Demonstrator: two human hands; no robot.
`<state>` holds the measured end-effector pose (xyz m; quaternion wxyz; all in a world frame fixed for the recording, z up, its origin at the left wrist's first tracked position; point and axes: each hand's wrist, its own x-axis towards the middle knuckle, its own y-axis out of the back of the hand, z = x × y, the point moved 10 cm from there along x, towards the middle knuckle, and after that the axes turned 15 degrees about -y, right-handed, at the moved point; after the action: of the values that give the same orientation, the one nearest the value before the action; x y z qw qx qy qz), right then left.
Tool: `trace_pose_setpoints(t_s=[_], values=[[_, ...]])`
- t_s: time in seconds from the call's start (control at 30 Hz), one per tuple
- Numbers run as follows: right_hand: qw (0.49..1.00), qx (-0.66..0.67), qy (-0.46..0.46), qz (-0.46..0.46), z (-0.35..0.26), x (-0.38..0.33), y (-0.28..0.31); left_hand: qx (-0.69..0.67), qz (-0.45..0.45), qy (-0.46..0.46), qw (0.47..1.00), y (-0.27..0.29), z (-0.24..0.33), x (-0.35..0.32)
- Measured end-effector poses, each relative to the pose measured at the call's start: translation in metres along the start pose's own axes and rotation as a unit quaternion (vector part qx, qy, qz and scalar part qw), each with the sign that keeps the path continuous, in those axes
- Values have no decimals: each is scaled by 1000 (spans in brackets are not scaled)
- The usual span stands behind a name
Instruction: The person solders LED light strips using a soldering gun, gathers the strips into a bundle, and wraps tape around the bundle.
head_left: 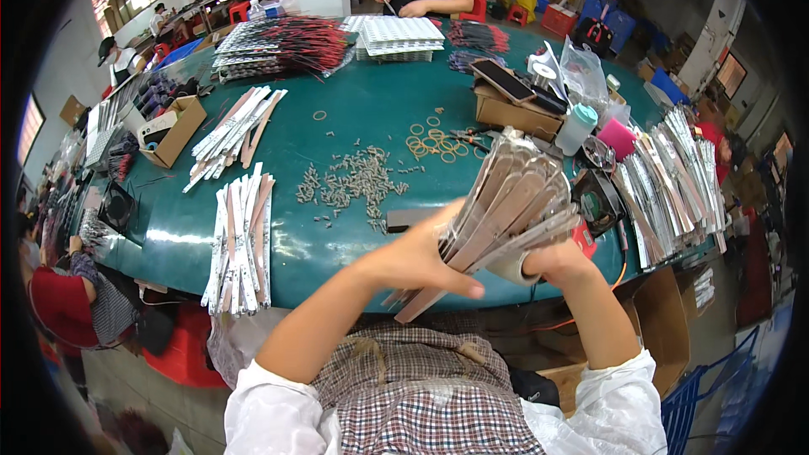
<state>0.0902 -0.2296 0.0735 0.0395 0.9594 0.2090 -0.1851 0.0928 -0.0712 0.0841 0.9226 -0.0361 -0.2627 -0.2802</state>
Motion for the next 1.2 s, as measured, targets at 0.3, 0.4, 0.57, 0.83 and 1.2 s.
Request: trace_pose_setpoints(t_s=[0.3, 0.4, 0.57, 0.83, 1.2], values=[[986, -140, -58, 69, -5, -5, 9, 40, -1, 88, 995, 0, 6, 2], [992, -114, -21, -44, -15, -10, -17, 67, 50, 98, 992, 14, 7, 6], [989, -126, -18, -77, -28, -22, -41, 188, 80, 136, 969, 27, 5, 6], [989, -116, -75, -61, -35, -24, -66, 583, 180, -83, 788, 7, 36, 16], [981, -115, 32, 151, -70, -19, -15, 599, 127, -99, 785, -30, 66, -7]])
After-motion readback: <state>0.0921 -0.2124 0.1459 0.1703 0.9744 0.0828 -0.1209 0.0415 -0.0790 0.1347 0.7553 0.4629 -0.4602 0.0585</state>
